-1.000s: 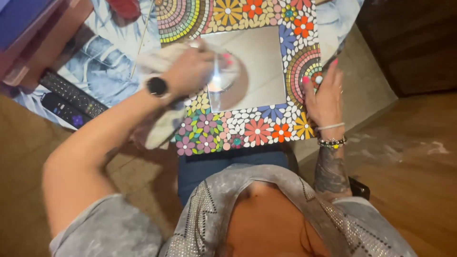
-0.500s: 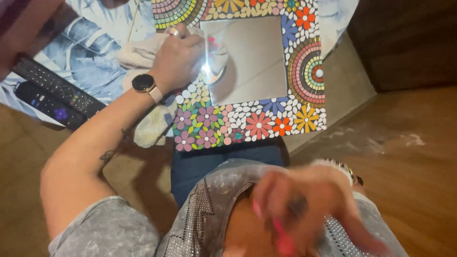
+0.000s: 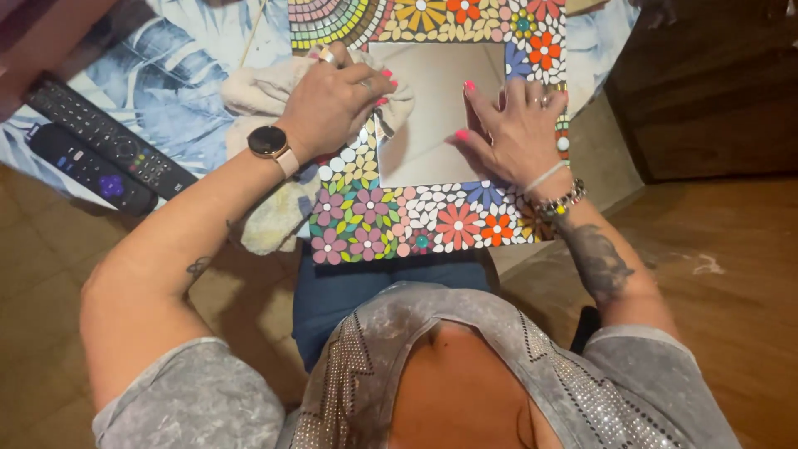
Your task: Cleaning and polishing a decorated mosaic mirror frame using a cloth and a wooden stick
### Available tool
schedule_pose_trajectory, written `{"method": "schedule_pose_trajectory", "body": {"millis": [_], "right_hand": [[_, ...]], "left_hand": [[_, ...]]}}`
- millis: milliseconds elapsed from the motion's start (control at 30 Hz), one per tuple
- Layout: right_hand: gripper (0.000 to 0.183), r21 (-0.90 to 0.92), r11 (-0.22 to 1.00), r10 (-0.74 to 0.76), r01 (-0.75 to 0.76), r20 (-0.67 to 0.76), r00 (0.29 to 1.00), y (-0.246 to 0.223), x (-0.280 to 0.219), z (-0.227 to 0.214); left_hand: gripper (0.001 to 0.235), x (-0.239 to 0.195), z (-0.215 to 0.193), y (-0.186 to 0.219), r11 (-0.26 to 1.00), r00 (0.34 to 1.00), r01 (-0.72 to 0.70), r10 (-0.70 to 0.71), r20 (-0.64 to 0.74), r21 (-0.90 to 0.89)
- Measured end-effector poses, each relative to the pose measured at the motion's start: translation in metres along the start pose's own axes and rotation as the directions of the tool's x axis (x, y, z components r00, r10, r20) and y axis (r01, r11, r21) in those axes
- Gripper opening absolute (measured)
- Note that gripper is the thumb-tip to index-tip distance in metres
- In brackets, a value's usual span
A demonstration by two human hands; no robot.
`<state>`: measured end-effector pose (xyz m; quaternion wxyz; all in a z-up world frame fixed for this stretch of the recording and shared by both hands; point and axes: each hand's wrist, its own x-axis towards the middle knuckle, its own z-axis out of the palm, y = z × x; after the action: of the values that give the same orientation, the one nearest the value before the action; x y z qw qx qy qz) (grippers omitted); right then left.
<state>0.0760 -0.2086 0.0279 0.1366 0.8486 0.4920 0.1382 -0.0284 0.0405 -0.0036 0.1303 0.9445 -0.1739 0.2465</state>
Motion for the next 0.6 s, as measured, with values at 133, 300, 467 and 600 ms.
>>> {"method": "schedule_pose_trajectory", "body": {"millis": [133, 300, 467, 600], "right_hand": [[0.065, 0.151, 0.983, -0.118, 0.108, 0.061, 0.991, -0.012, 0.001, -0.016], [0.064, 0.078, 0.996, -0.064, 0.053, 0.146, 0.987, -0.007, 0.005, -0.010], [0.067, 0.030, 0.997, -0.069, 0.067, 0.082, 0.994, -0.012, -0.004, -0.016], [0.061, 0.104, 0.994, 0.005, -0.021, 0.151, 0.989, -0.019, 0.008, -0.015]], "left_hand": [[0.018, 0.000, 0.000, -0.001, 0.999, 1.000, -0.014, 0.015, -0.015, 0.035], [0.022, 0.000, -0.001, 0.002, 0.999, 0.999, 0.013, -0.015, 0.044, 0.031], [0.022, 0.002, -0.002, 0.002, 0.999, 0.997, 0.033, -0.035, 0.074, 0.037], [0.019, 0.006, -0.007, 0.006, 0.999, 0.998, 0.040, -0.039, 0.051, -0.008]]}}
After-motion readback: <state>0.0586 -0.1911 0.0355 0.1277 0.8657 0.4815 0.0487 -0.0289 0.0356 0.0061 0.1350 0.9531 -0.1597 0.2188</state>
